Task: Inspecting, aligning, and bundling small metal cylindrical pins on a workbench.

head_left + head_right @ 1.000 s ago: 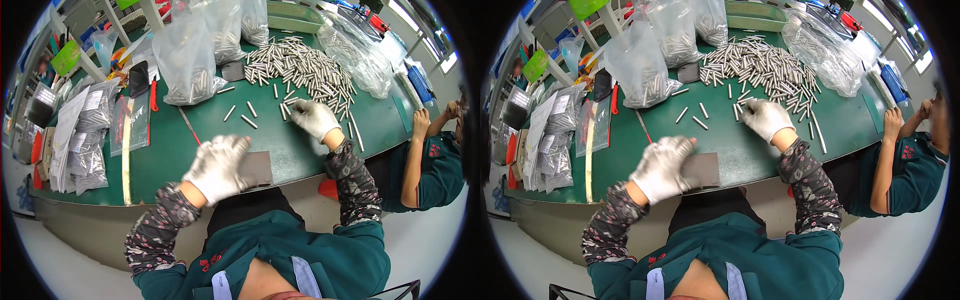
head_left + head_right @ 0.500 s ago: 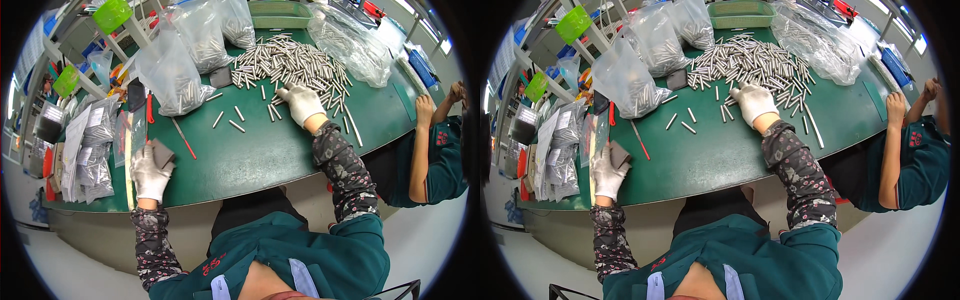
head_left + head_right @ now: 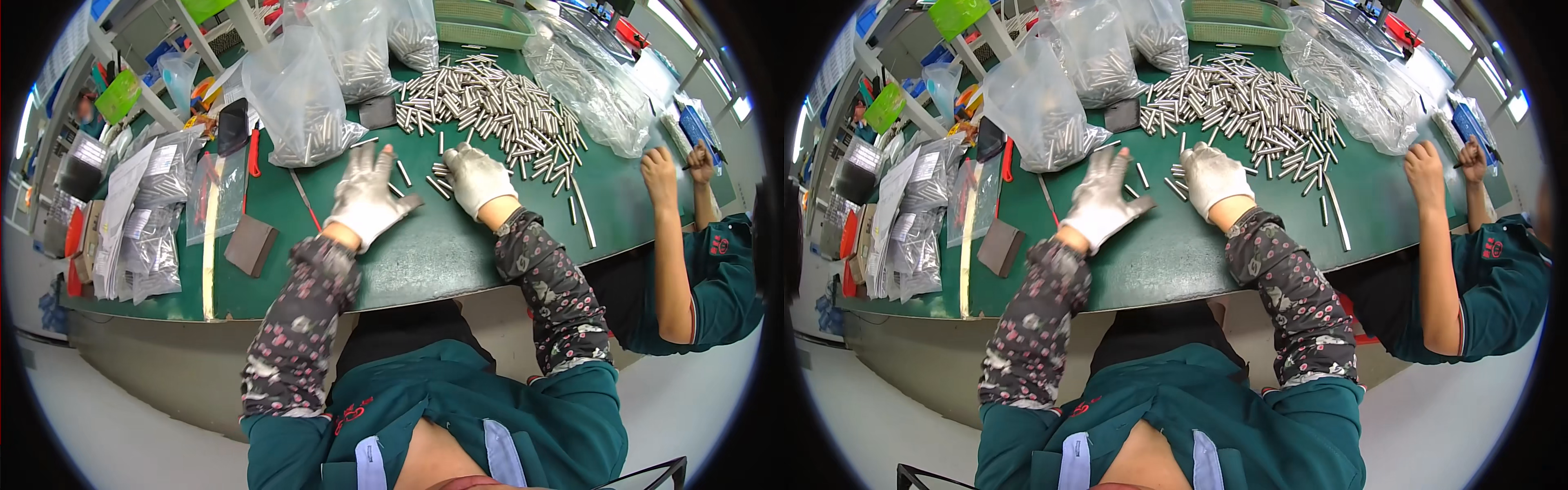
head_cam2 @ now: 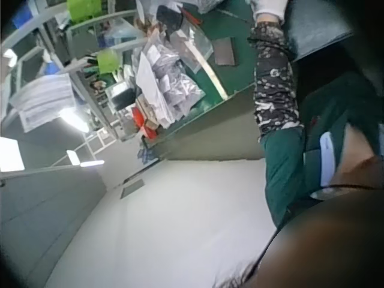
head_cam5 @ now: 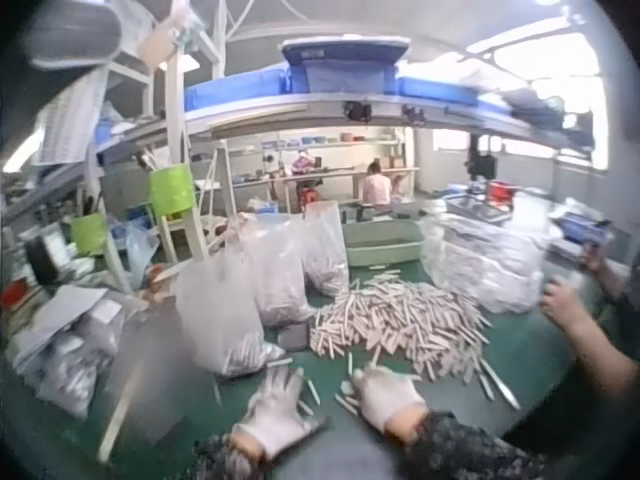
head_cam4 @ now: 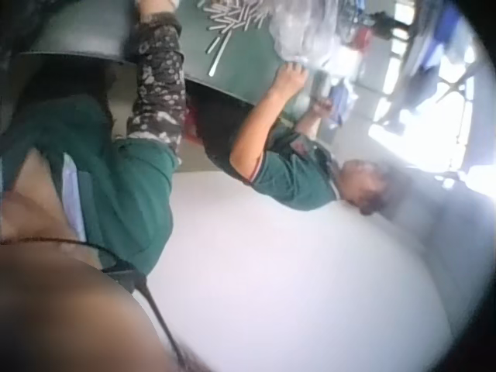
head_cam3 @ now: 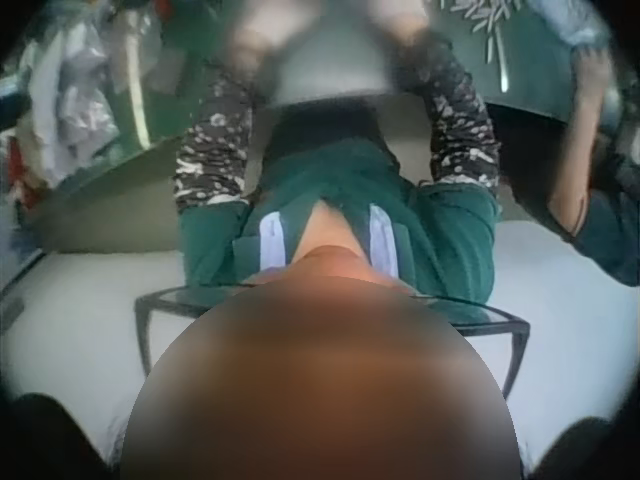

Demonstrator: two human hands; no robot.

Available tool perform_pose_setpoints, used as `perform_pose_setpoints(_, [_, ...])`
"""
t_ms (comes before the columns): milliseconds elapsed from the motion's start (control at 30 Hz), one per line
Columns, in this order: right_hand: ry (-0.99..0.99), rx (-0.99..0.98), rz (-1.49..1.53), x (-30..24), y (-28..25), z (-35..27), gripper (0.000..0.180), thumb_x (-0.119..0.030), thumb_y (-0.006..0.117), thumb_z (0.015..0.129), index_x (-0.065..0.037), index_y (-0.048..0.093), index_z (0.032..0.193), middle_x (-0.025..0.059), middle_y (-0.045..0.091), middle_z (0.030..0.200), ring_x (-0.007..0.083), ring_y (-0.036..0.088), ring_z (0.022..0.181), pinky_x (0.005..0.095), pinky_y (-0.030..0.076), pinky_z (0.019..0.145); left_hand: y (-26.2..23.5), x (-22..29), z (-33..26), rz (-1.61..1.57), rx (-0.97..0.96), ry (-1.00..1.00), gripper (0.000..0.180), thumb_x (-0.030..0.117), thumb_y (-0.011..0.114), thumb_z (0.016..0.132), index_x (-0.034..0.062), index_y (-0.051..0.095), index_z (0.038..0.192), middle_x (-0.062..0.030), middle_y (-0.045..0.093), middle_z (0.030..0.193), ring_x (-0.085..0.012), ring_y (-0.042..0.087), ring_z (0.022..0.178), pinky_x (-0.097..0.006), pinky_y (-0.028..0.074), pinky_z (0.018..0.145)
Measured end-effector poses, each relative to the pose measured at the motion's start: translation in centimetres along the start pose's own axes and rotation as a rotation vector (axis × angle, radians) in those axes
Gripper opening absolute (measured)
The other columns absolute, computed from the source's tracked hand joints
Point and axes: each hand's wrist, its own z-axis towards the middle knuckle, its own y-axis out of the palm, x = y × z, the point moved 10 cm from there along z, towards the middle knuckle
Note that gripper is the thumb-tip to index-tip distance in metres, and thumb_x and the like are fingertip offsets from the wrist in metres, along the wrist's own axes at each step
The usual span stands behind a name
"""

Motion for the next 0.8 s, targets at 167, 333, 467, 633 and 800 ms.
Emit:
perform_pose_setpoints(167, [-0.077,0.032,0.295,-1.5,0.2,-2.5,0.023,-0.022,0.058,0.085,-0.006,0.059,0.102,0.0169,0.058,0.096,0.0362,0.06,0.09,0.0438,0.05,0.078,2.2,4.1,-1.0,0.039,0.131,0.357,0.071,0.044,0.069,0.076,0.0031,0.049,0.131,-0.0191,0.045,0.137,-0.0372,0.036,0.132,-0.047,0.025,0.112])
perform_pose_setpoints(333, [-0.071,-0.038,0.378,-3.3,0.8,-5.8,0.02,-0.022,0.059,0.084,-0.007,0.059,0.096,0.0159,0.059,0.091,0.0362,0.06,0.084,0.0443,0.049,0.074,1.3,3.6,-4.5,-0.181,0.232,0.405,0.05,0.021,0.074,0.073,0.0007,0.057,0.116,-0.0179,0.054,0.127,-0.0356,0.047,0.124,-0.046,0.035,0.107])
perform_pose_setpoints(467, [-0.092,-0.044,0.421,-4.7,0.2,-8.3,0.016,-0.021,0.059,0.083,-0.006,0.058,0.087,0.0167,0.061,0.084,0.0369,0.062,0.081,0.0458,0.05,0.072,0.6,3.5,-7.4,-0.265,0.212,0.495,0.051,0.011,0.076,0.068,0.0009,0.057,0.114,-0.0183,0.055,0.123,-0.0366,0.052,0.117,-0.046,0.038,0.105])
perform_pose_setpoints(633, [-0.096,-0.036,0.557,-4.9,-0.2,-9.3,0.015,-0.011,0.053,0.082,-0.007,0.06,0.093,0.0176,0.062,0.087,0.0369,0.062,0.083,0.0462,0.049,0.074,-0.3,2.6,-8.7,-0.308,0.224,0.385,0.064,0.022,0.08,0.064,0.0001,0.054,0.118,-0.0205,0.052,0.127,-0.039,0.049,0.119,-0.046,0.038,0.105])
perform_pose_setpoints(800, [-0.12,-0.047,0.597,-4.9,-0.3,-8.9,0.021,-0.011,0.053,0.081,-0.008,0.061,0.1,0.0179,0.064,0.09,0.037,0.062,0.085,0.0462,0.049,0.076,0.3,3.4,-9.0,-0.082,0.212,0.315,0.076,0.043,0.079,0.062,0.0011,0.054,0.12,-0.0202,0.05,0.131,-0.0375,0.044,0.125,-0.048,0.032,0.108])
